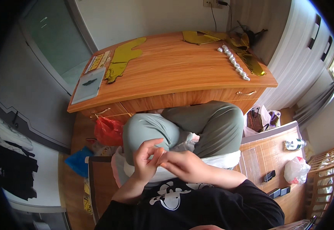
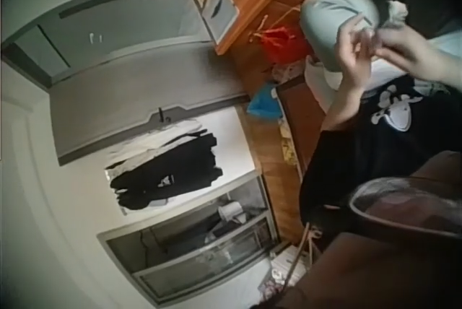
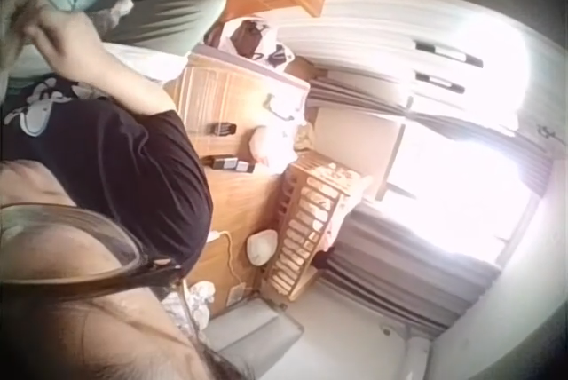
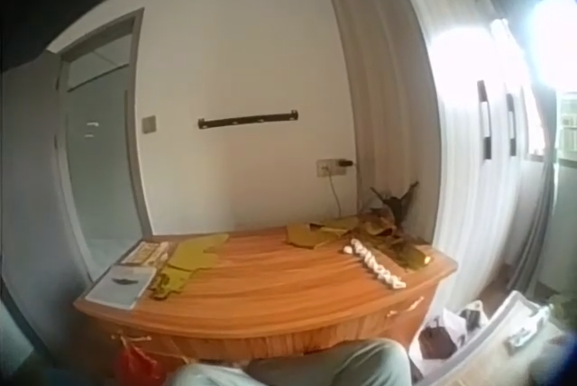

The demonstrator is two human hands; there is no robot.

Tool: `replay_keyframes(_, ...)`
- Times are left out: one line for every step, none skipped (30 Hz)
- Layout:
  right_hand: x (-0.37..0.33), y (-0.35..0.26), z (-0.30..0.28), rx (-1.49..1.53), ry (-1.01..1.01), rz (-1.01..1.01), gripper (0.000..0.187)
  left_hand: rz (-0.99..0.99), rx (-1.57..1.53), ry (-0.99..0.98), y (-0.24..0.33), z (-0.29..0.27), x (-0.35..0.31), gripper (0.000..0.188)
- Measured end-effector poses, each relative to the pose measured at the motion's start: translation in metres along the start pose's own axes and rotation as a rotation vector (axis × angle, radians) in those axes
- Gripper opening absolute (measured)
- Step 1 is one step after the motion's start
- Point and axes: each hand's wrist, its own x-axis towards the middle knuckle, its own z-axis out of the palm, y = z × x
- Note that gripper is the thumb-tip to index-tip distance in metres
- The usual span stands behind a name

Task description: Bundling and organizing white plastic strips into coils at a desk.

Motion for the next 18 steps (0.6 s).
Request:
replay_keyframes(0.003,0.005,0.004,-0.068,0.059,-0.122,0.009,-0.022,-0.031,0.018,0.0,-0.003,-0.001,0.032)
replay_keyframes(0.004,0.005,0.003,-0.069,0.057,-0.126,0.009,-0.019,-0.03,0.021,0.0,-0.004,-0.001,0.032)
replay_keyframes(0.006,0.004,0.002,-0.082,0.023,-0.13,0.009,-0.021,-0.086,0.04,0.001,-0.005,-0.002,0.034)
replay_keyframes(0.007,0.004,0.0,-0.095,-0.009,-0.134,0.009,-0.022,-0.142,0.06,0.002,-0.007,-0.002,0.035)
replay_keyframes(0.008,0.009,0.001,-0.069,-0.028,-0.139,0.007,-0.014,-0.092,0.021,0.003,-0.013,-0.003,0.04)
replay_keyframes(0.01,0.013,0.002,-0.069,-0.03,-0.141,0.007,-0.013,-0.091,0.022,0.004,-0.015,-0.004,0.04)
replay_keyframes(0.012,0.017,0.003,-0.078,-0.076,-0.107,0.008,-0.042,-0.161,0.023,0.005,-0.017,-0.005,0.042)
replay_keyframes(0.014,0.02,0.003,-0.087,-0.121,-0.072,0.008,-0.072,-0.23,0.023,0.007,-0.019,-0.004,0.045)
replay_keyframes(0.015,0.022,0.003,-0.078,-0.12,-0.057,0.009,-0.093,-0.208,0.024,0.008,-0.022,-0.003,0.044)
replay_keyframes(0.018,0.025,0.002,-0.076,-0.121,-0.057,0.009,-0.094,-0.206,0.025,0.008,-0.021,-0.002,0.044)
replay_keyframes(0.02,0.029,0.001,-0.084,-0.12,0.025,0.009,-0.128,-0.44,0.037,0.009,-0.019,0.0,0.041)
replay_keyframes(0.021,0.034,0.0,-0.089,-0.118,0.109,0.01,-0.163,-0.673,0.049,0.009,-0.018,0.002,0.038)
replay_keyframes(0.022,0.042,0.001,-0.056,-0.05,0.108,0.012,-0.194,-0.777,0.043,0.007,-0.021,0.005,0.03)
replay_keyframes(0.023,0.045,-0.002,-0.051,-0.048,0.109,0.012,-0.198,-0.774,0.042,0.002,-0.024,0.004,0.03)
replay_keyframes(0.027,0.047,-0.007,0.109,-0.038,0.225,0.013,-0.186,-0.407,0.041,-0.004,-0.027,0.004,0.029)
replay_keyframes(0.031,0.049,-0.011,0.27,-0.026,0.339,0.014,-0.168,-0.042,0.037,-0.008,-0.029,0.005,0.029)
replay_keyframes(0.033,0.051,-0.013,0.272,-0.021,0.338,0.014,-0.133,0.204,0.005,-0.012,-0.028,0.006,0.033)
replay_keyframes(0.033,0.053,-0.013,0.292,-0.046,0.29,0.014,0.062,0.578,-0.091,-0.011,-0.033,0.016,0.041)
